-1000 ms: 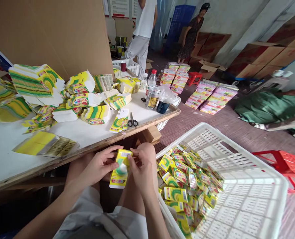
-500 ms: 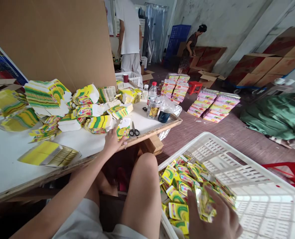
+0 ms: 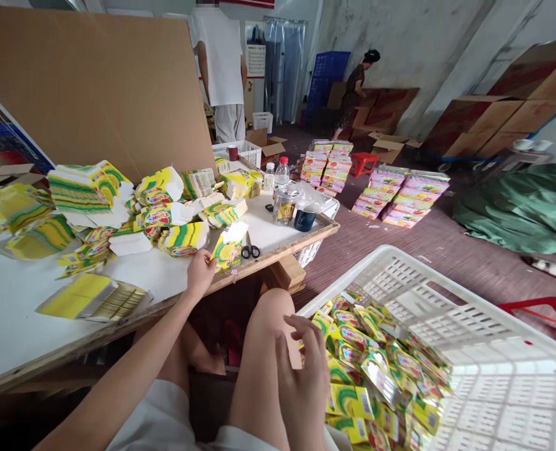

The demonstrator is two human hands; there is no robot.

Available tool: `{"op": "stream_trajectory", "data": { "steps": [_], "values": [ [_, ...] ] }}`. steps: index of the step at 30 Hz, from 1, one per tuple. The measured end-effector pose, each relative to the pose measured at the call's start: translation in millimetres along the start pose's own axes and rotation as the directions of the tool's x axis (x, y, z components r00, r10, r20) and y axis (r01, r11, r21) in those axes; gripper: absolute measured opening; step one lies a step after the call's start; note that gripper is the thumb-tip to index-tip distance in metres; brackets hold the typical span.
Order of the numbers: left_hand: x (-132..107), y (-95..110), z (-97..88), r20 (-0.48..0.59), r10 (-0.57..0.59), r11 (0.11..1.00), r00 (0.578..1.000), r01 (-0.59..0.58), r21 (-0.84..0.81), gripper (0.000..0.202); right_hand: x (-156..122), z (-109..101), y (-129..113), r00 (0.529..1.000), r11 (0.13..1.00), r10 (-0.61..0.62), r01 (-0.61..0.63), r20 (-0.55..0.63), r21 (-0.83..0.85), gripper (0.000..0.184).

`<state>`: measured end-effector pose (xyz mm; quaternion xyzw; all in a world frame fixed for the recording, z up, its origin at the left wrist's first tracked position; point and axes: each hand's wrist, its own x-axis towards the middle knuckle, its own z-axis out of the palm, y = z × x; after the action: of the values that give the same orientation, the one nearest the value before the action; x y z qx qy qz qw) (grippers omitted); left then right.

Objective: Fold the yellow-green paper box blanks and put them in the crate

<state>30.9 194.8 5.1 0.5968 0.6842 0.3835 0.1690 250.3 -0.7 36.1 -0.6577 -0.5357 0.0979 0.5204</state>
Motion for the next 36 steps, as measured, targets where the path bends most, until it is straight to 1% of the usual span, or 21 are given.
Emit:
{"op": "stream_trajectory", "data": {
  "steps": [2,4,5,7,8,9,10,11,12,13,15,16,17,19,21,24,27,29,31,34,36],
  "values": [
    [-17,7,-13.6,0.008,0.028,0.992,1.0,-0.026,-0.121,0.005,-5,5,-8,1.0,0.999,0.005,-0.005,0.012,0.048,0.021],
    [-44,15,-30.6,0.031,0.065,0.969,0.997,-0.055,-0.241,0.007,-9,10,-18,0.999,0.995,-0.034,0.031,0.028,0.1,0.017],
    [-61,18,-38.6,0.048,0.082,0.953,0.995,-0.064,-0.295,0.01,-10,14,-23,0.996,0.99,-0.067,0.06,0.056,0.125,0.019],
    [-91,19,-49.6,0.105,0.106,0.921,0.989,-0.057,-0.386,0.015,-8,29,-33,0.982,0.979,-0.125,0.099,0.138,0.178,0.03],
    [-102,17,-51.4,0.121,0.103,0.905,0.987,-0.043,-0.424,0.017,-6,42,-36,0.973,0.973,-0.128,0.086,0.192,0.214,0.039],
    [-109,14,-50.6,0.126,0.089,0.889,0.988,-0.021,-0.458,0.018,-4,58,-37,0.975,0.963,-0.08,0.023,0.206,0.268,0.045],
    [-111,8,-47.4,0.123,0.064,0.872,0.99,0.004,-0.489,0.019,-1,77,-38,0.98,0.937,0.018,-0.086,0.199,0.339,0.054],
    [-110,2,-42.4,0.112,0.031,0.855,0.993,0.032,-0.518,0.021,0,99,-37,0.966,0.868,0.157,-0.234,0.206,0.437,0.064],
    [-105,-5,-36.3,0.098,-0.006,0.836,0.995,0.058,-0.545,0.022,1,121,-35,0.923,0.749,0.294,-0.384,0.25,0.54,0.067],
    [-99,-13,-30.0,0.084,-0.041,0.817,0.996,0.082,-0.571,0.024,2,143,-33,0.893,0.699,0.332,-0.448,0.303,0.557,0.061],
    [-86,-25,-19.2,0.061,-0.095,0.775,0.994,0.112,-0.622,0.027,1,177,-27,0.861,0.645,0.352,-0.507,0.366,0.571,0.045],
    [-81,-30,-15.8,0.06,-0.11,0.754,0.992,0.123,-0.645,0.029,0,187,-24,0.849,0.621,0.364,-0.528,0.384,0.579,0.041],
    [-78,-33,-14.0,0.068,-0.118,0.732,0.991,0.133,-0.669,0.03,-1,193,-22,0.839,0.601,0.375,-0.543,0.393,0.586,0.04],
    [-77,-36,-14.9,0.102,-0.123,0.682,0.987,0.158,-0.714,0.033,-3,194,-17,0.827,0.571,0.381,-0.562,0.413,0.598,0.041],
    [-80,-37,-20.4,0.134,-0.131,0.623,0.982,0.187,-0.759,0.035,-3,185,-14,0.82,0.551,0.376,-0.573,0.432,0.608,0.043],
    [-86,-41,-34.2,0.143,-0.172,0.536,0.975,0.214,-0.816,0.037,-3,173,-12,0.81,0.521,0.376,-0.587,0.45,0.619,0.046],
    [-90,-47,-52.3,0.141,-0.211,0.494,0.967,0.23,-0.838,0.04,1,166,-14,0.805,0.501,0.385,-0.594,0.452,0.63,0.047],
    [-92,-51,-64.6,0.118,-0.229,0.499,0.966,0.221,-0.838,0.039,3,162,-16,0.812,0.504,0.375,-0.584,0.448,0.637,0.046],
    [-94,-52,-75.1,0.068,-0.242,0.529,0.968,0.19,-0.827,0.04,4,156,-21,0.824,0.519,0.353,-0.567,0.444,0.64,0.042],
    [-94,-44,-84.7,-0.014,-0.231,0.62,0.973,0.136,-0.773,0.037,4,144,-33,0.843,0.558,0.304,-0.535,0.444,0.634,0.035],
    [-93,-34,-86.7,-0.007,-0.187,0.686,0.982,0.125,-0.717,0.029,1,137,-42,0.852,0.583,0.261,-0.514,0.455,0.629,0.031]
  ]
}}
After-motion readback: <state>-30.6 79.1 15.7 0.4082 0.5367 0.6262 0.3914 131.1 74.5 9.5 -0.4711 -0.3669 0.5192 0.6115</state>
